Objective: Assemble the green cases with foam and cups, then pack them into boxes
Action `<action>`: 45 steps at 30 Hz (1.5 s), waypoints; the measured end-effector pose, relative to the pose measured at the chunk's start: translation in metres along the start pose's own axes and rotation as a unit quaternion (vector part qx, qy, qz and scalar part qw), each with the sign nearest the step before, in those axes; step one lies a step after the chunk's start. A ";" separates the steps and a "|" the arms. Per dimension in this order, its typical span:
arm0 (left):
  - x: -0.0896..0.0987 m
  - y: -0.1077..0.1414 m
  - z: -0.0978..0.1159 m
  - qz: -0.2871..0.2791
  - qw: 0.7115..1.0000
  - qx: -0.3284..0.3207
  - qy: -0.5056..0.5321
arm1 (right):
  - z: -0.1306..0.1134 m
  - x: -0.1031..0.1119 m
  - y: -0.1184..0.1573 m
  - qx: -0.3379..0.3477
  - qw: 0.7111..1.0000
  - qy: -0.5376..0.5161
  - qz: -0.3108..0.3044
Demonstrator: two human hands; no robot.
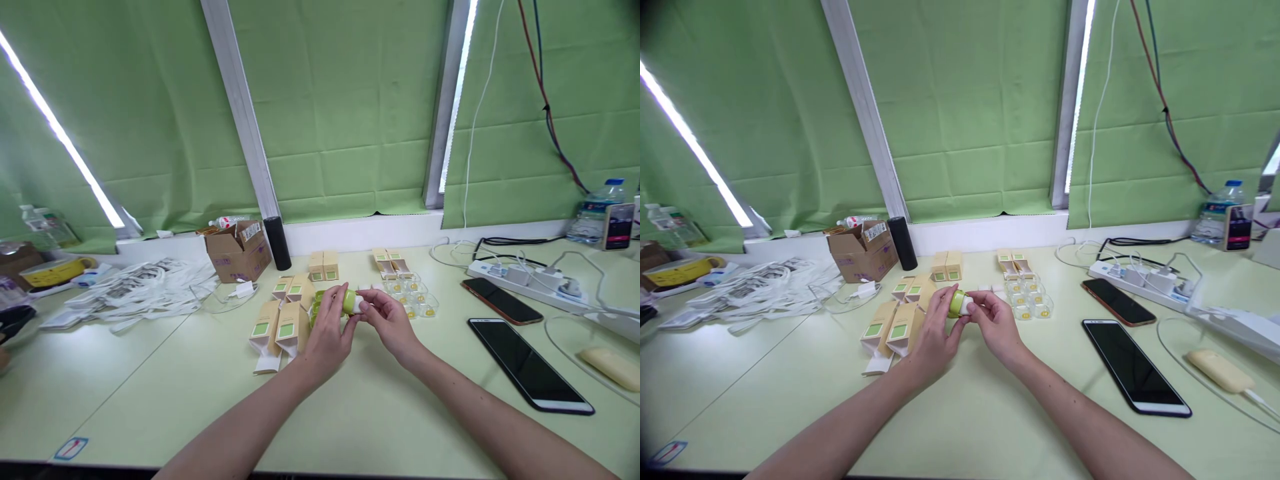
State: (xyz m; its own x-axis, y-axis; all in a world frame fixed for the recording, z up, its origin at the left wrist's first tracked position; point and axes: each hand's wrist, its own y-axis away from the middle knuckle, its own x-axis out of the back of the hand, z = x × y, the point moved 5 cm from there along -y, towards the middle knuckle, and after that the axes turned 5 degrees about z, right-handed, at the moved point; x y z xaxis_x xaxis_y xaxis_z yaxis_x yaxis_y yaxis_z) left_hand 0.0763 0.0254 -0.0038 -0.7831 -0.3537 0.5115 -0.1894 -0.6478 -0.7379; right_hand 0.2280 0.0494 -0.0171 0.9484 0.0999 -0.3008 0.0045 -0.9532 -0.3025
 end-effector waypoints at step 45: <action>0.002 -0.012 -0.002 0.022 0.877 0.239 0.415 | -0.028 -0.005 0.021 0.376 0.861 0.341 -0.034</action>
State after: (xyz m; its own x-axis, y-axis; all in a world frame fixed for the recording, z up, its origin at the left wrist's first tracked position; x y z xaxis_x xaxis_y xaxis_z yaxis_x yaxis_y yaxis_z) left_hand 0.0754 0.0338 0.0052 -0.9826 0.0996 -0.1566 -0.0335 -0.9251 -0.3783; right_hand 0.2323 0.0207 0.0036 0.9206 -0.2874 0.2644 0.1041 -0.4719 -0.8755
